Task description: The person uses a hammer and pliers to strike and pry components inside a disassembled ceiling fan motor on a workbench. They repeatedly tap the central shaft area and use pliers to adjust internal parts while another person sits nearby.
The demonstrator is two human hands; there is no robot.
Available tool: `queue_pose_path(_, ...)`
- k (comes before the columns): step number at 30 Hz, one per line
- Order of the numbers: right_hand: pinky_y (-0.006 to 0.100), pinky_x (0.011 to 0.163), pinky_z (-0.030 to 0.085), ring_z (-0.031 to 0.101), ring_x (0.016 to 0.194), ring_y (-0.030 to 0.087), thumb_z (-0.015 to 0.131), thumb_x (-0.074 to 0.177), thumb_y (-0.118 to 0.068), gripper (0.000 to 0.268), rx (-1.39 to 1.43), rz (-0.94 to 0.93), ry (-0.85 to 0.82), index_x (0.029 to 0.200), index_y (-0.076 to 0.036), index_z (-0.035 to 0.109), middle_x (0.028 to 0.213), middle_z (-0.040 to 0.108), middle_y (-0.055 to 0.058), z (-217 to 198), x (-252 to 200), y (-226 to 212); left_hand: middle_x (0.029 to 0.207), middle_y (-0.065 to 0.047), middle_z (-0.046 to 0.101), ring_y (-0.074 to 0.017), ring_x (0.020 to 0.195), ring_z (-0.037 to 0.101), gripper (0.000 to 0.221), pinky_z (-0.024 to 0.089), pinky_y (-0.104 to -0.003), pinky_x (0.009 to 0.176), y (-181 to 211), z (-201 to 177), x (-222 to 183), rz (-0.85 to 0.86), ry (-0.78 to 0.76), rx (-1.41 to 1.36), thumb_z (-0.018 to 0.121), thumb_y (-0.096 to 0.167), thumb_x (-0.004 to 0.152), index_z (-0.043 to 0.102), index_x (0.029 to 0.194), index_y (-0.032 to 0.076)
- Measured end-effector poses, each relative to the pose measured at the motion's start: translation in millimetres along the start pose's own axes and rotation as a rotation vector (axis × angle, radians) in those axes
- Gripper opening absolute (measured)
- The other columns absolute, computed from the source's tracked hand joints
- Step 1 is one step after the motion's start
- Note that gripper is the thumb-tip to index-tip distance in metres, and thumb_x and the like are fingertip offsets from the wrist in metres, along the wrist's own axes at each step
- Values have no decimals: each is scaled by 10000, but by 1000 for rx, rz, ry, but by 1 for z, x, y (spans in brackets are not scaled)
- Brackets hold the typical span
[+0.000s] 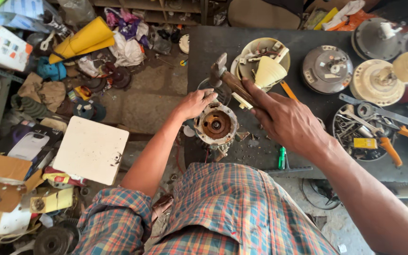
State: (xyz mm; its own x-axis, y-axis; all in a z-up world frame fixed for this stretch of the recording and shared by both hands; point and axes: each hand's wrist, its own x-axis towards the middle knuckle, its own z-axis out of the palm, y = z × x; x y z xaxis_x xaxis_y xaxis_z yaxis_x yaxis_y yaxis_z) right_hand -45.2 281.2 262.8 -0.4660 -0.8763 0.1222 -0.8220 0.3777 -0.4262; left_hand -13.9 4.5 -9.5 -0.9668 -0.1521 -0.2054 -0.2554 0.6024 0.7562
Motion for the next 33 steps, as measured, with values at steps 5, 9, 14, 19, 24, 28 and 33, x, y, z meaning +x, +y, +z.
queue_pose_path(5, 503, 659, 586, 710, 763, 353, 486, 1028, -370, 622, -322, 296, -486, 1617, -403, 287, 961, 693, 143, 10, 0, -1, 1341, -190, 667, -387, 1252, 619, 696, 492, -459, 1041, -1, 0, 0, 25, -11, 22, 500, 617, 980, 571, 1443, 102)
queue_pose_path(9, 500, 558, 571, 661, 638, 338, 536, 1010, -365, 630, -239, 215, -160, 1597, -328, 312, 897, 653, 120, 18, -14, 12, 1329, -191, 677, -367, 1265, 623, 691, 490, -446, 1063, -3, 6, 2, -40, -43, -1, 482, 626, 1002, 556, 1465, 118)
queue_pose_path(14, 420, 445, 568, 624, 498, 270, 597, 970, -351, 703, -329, 151, -218, 1606, -388, 299, 903, 623, 99, 54, -39, 30, 1355, -161, 663, -359, 1253, 629, 704, 487, -445, 1054, 0, 1, 1, -78, -51, 25, 465, 645, 970, 557, 1461, 148)
queue_pose_path(19, 336, 357, 516, 594, 497, 172, 601, 1002, -254, 689, -344, 33, -128, 1577, -423, 262, 884, 600, 55, 85, -67, 52, 1380, -157, 650, -358, 1264, 621, 694, 486, -433, 1057, 0, 0, 3, -15, -31, -23, 486, 639, 980, 581, 1429, 119)
queue_pose_path(24, 311, 350, 535, 604, 501, 148, 563, 1009, -240, 719, -393, 243, -377, 1559, -516, 192, 905, 560, 52, 115, -80, 55, 1351, -175, 669, -356, 1267, 630, 657, 499, -421, 1057, -5, 1, 4, 19, 9, -58, 514, 584, 998, 613, 1393, 68)
queue_pose_path(28, 291, 429, 543, 610, 580, 153, 557, 1005, -140, 752, -391, -4, -182, 1575, -511, 238, 793, 547, 15, 121, -85, 57, 1364, -178, 661, -363, 1260, 629, 632, 503, -415, 1047, -7, 3, 7, 65, -10, -51, 515, 556, 1011, 611, 1383, 54)
queue_pose_path(33, 359, 411, 544, 643, 589, 226, 598, 933, -203, 787, -423, 123, -146, 1574, -458, 220, 954, 578, 90, 113, -83, 52, 1341, -181, 669, -370, 1251, 629, 625, 491, -417, 1046, -3, 0, 5, 19, 11, -21, 520, 561, 1001, 618, 1390, 81)
